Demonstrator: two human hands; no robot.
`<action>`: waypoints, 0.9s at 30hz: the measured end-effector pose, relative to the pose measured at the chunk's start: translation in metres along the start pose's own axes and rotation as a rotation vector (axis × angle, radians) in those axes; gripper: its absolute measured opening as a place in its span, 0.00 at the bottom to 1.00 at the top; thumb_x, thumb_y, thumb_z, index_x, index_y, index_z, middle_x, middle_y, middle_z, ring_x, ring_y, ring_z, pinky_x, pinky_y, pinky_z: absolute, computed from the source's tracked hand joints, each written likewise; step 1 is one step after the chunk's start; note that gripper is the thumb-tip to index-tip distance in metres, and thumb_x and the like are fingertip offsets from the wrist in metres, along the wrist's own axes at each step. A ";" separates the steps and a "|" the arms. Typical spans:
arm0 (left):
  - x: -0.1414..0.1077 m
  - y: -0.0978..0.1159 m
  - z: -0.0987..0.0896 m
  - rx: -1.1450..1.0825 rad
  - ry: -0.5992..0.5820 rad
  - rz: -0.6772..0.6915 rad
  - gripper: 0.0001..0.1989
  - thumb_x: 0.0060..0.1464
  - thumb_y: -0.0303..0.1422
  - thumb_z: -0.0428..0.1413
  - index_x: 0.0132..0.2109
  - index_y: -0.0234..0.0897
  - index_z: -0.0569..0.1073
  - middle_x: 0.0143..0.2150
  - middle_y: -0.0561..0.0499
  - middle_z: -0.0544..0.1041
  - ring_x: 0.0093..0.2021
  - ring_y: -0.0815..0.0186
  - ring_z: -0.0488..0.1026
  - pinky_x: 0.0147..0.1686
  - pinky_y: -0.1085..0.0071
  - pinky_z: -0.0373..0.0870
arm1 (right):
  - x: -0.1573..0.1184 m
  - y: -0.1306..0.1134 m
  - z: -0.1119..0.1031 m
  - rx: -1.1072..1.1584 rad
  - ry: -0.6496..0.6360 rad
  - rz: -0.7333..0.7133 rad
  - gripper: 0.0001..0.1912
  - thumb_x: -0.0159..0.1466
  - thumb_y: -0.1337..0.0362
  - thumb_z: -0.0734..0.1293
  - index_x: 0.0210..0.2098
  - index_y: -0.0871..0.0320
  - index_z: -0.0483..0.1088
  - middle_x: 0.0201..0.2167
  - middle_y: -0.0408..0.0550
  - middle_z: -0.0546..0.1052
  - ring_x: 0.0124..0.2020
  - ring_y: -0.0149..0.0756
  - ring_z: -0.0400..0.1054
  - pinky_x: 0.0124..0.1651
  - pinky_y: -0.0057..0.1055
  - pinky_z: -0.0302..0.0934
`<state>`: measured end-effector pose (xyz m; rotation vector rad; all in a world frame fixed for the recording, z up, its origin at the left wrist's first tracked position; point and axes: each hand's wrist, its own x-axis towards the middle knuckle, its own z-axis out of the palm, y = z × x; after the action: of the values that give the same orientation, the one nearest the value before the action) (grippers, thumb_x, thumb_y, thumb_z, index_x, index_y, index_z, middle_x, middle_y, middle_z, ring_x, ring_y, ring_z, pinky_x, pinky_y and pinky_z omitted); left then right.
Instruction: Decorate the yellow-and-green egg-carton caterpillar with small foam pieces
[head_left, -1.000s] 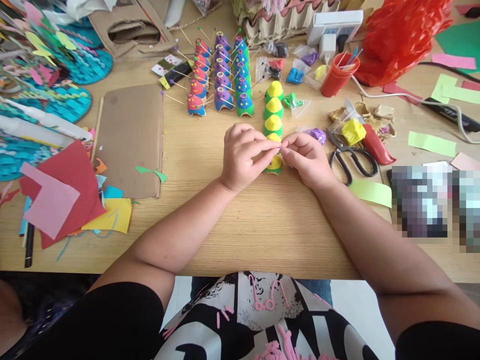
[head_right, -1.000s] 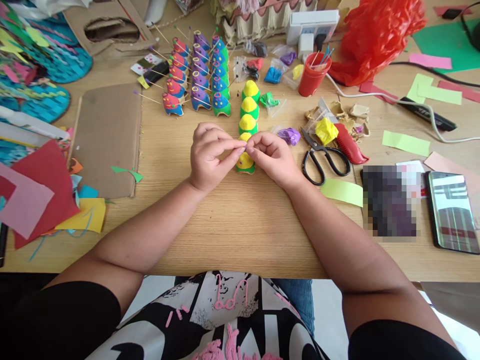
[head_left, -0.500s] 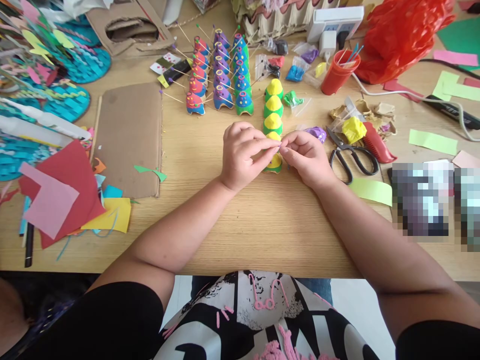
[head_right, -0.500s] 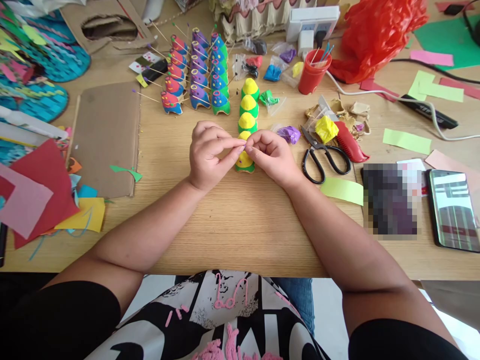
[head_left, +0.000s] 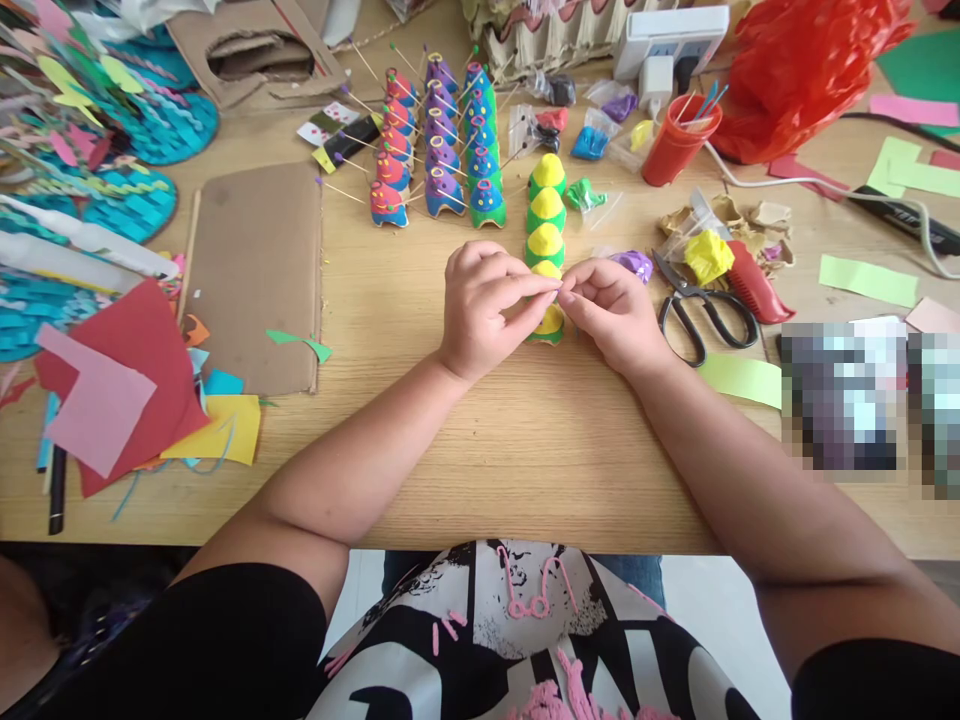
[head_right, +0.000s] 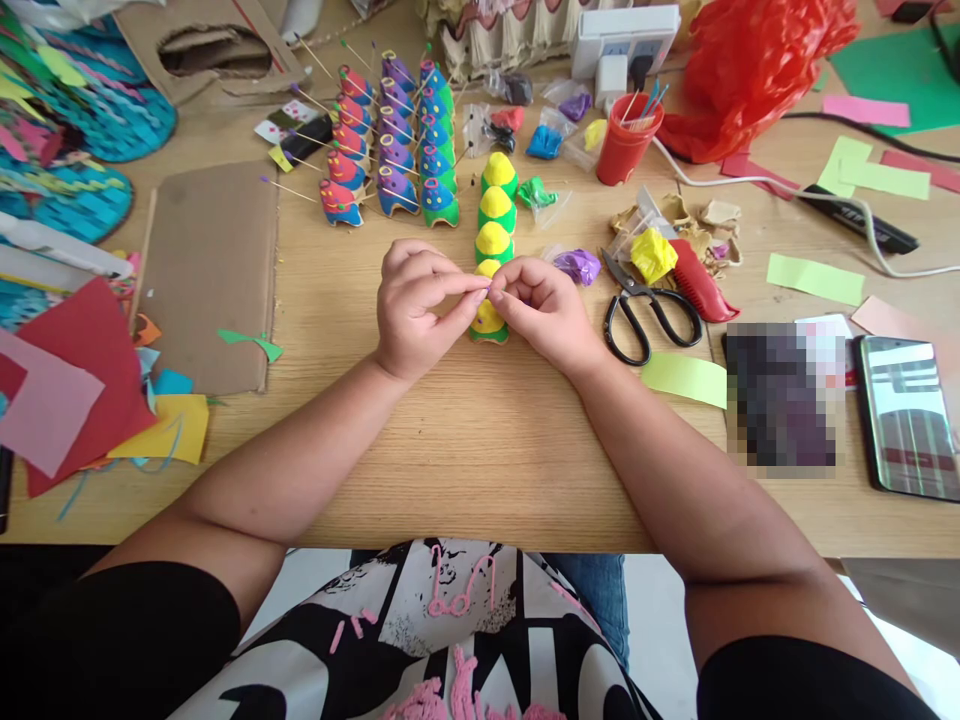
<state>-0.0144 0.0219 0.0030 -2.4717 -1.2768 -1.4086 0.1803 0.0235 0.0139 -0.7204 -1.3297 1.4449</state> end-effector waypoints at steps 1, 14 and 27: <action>0.000 0.000 0.000 0.003 -0.006 -0.001 0.11 0.73 0.43 0.57 0.48 0.51 0.85 0.38 0.52 0.79 0.48 0.61 0.72 0.54 0.57 0.70 | 0.000 0.000 0.000 0.001 0.002 -0.001 0.24 0.57 0.46 0.83 0.34 0.56 0.75 0.23 0.36 0.70 0.21 0.22 0.56 0.23 0.24 0.48; -0.001 0.000 -0.001 0.029 -0.037 -0.004 0.11 0.73 0.44 0.57 0.48 0.49 0.84 0.38 0.52 0.78 0.50 0.60 0.73 0.56 0.54 0.74 | -0.001 -0.001 0.002 -0.026 -0.003 -0.009 0.25 0.57 0.44 0.83 0.34 0.55 0.73 0.23 0.36 0.69 0.21 0.22 0.53 0.24 0.25 0.50; -0.002 -0.001 -0.002 -0.015 -0.066 -0.009 0.10 0.73 0.43 0.57 0.51 0.50 0.82 0.41 0.51 0.79 0.51 0.59 0.73 0.59 0.51 0.73 | 0.000 -0.002 0.002 -0.036 -0.006 -0.007 0.25 0.58 0.43 0.82 0.33 0.55 0.71 0.22 0.35 0.67 0.21 0.23 0.53 0.24 0.25 0.52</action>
<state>-0.0175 0.0206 0.0020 -2.5458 -1.2950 -1.3540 0.1789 0.0224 0.0163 -0.7350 -1.3643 1.4221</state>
